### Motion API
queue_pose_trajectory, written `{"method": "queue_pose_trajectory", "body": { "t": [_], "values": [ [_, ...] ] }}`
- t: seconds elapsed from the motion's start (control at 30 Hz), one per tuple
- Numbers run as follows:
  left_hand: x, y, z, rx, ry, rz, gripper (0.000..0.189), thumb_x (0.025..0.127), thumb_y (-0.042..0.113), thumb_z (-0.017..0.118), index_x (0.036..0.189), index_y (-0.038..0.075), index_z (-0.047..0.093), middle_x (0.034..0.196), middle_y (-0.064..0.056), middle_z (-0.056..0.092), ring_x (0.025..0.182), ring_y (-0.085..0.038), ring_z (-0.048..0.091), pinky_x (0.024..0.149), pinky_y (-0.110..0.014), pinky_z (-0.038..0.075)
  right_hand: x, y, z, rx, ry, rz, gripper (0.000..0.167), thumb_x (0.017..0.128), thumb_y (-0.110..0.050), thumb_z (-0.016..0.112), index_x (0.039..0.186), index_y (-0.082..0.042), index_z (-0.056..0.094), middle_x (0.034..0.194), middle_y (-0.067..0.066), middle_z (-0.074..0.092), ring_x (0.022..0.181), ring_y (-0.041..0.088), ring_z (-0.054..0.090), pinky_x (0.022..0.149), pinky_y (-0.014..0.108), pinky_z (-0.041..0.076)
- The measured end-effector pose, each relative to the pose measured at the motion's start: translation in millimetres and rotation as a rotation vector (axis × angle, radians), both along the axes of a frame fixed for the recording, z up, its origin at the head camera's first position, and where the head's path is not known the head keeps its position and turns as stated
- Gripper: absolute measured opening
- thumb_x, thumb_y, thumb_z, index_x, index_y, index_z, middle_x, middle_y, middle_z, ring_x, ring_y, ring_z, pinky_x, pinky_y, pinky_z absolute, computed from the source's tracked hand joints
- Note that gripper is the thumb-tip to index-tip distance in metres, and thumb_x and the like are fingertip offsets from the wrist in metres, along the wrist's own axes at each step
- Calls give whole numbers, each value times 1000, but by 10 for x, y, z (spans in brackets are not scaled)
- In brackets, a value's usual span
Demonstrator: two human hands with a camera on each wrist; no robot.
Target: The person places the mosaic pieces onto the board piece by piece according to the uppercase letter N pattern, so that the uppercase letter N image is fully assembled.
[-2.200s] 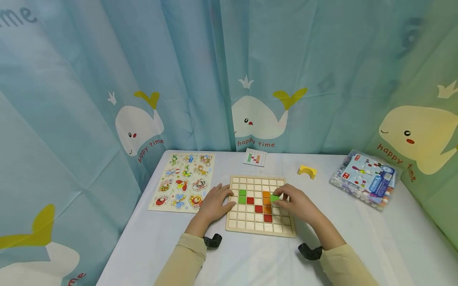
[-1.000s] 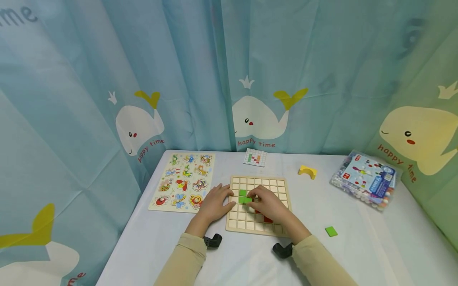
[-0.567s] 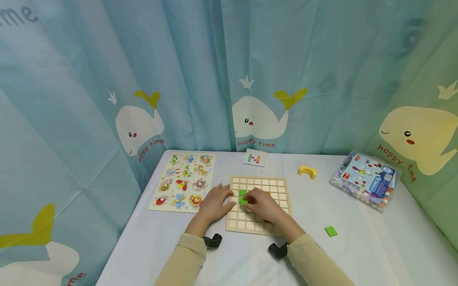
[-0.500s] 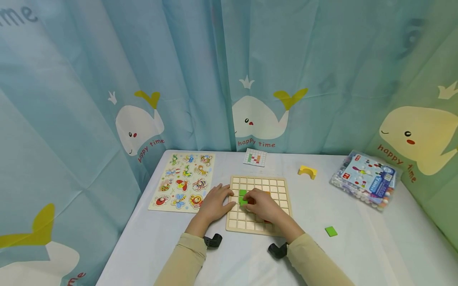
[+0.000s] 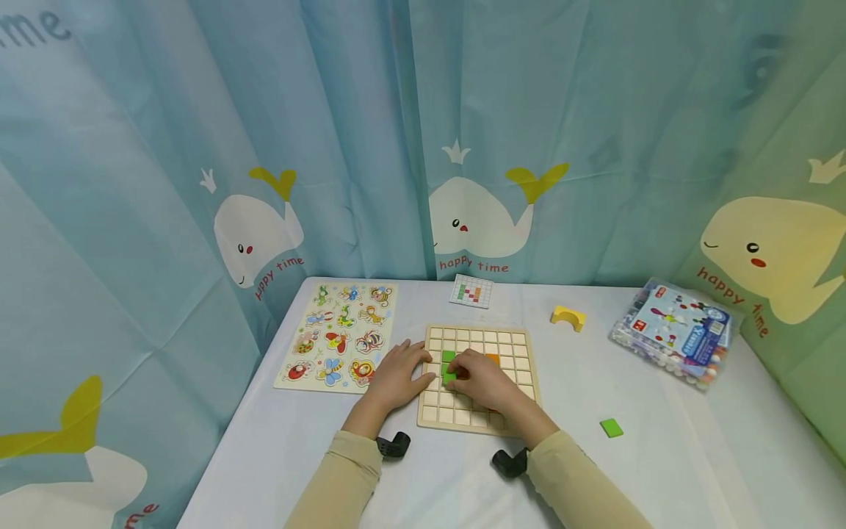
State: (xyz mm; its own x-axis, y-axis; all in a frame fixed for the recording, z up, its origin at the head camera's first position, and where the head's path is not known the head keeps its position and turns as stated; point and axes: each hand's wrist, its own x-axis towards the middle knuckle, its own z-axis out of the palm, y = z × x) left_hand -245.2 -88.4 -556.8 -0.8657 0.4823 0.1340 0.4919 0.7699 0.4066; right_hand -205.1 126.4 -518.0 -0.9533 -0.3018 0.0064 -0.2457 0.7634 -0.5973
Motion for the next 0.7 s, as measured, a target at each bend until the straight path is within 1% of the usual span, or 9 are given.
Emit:
{"method": "queue_pose_trajectory", "body": {
  "t": [0.27, 0.43, 0.5, 0.7],
  "values": [
    [1, 5, 2, -3, 1, -1, 33, 96, 50, 57, 120, 27, 59, 153, 3, 46, 149, -26, 32, 126, -43, 23, 9, -16, -3, -2, 1, 8, 18, 85, -28, 78, 99, -19, 70, 94, -6, 62, 81, 8, 53, 76, 28, 50],
    [-1, 4, 5, -15, -8, 6, 34, 96, 51, 57, 120, 28, 59, 154, 4, 45, 149, -26, 31, 127, -42, 22, 10, -26, -11, 29, 19, 33, 20, 84, -30, 79, 99, -20, 70, 94, -8, 61, 81, 7, 53, 77, 28, 50],
    [0, 4, 1, -16, -9, 7, 34, 96, 51, 57, 120, 28, 59, 154, 4, 45, 149, -26, 31, 127, -42, 22, 9, -27, -14, 51, 32, 41, 20, 84, -31, 78, 99, -20, 70, 93, -9, 60, 81, 7, 52, 75, 28, 50],
    [0, 5, 2, -18, -13, 7, 34, 96, 51, 56, 121, 28, 59, 154, 4, 45, 149, -26, 31, 127, -42, 22, 10, -43, -14, 88, 40, 39, 22, 83, -29, 80, 100, -19, 69, 92, -8, 58, 80, 9, 50, 73, 28, 48]
  ]
}}
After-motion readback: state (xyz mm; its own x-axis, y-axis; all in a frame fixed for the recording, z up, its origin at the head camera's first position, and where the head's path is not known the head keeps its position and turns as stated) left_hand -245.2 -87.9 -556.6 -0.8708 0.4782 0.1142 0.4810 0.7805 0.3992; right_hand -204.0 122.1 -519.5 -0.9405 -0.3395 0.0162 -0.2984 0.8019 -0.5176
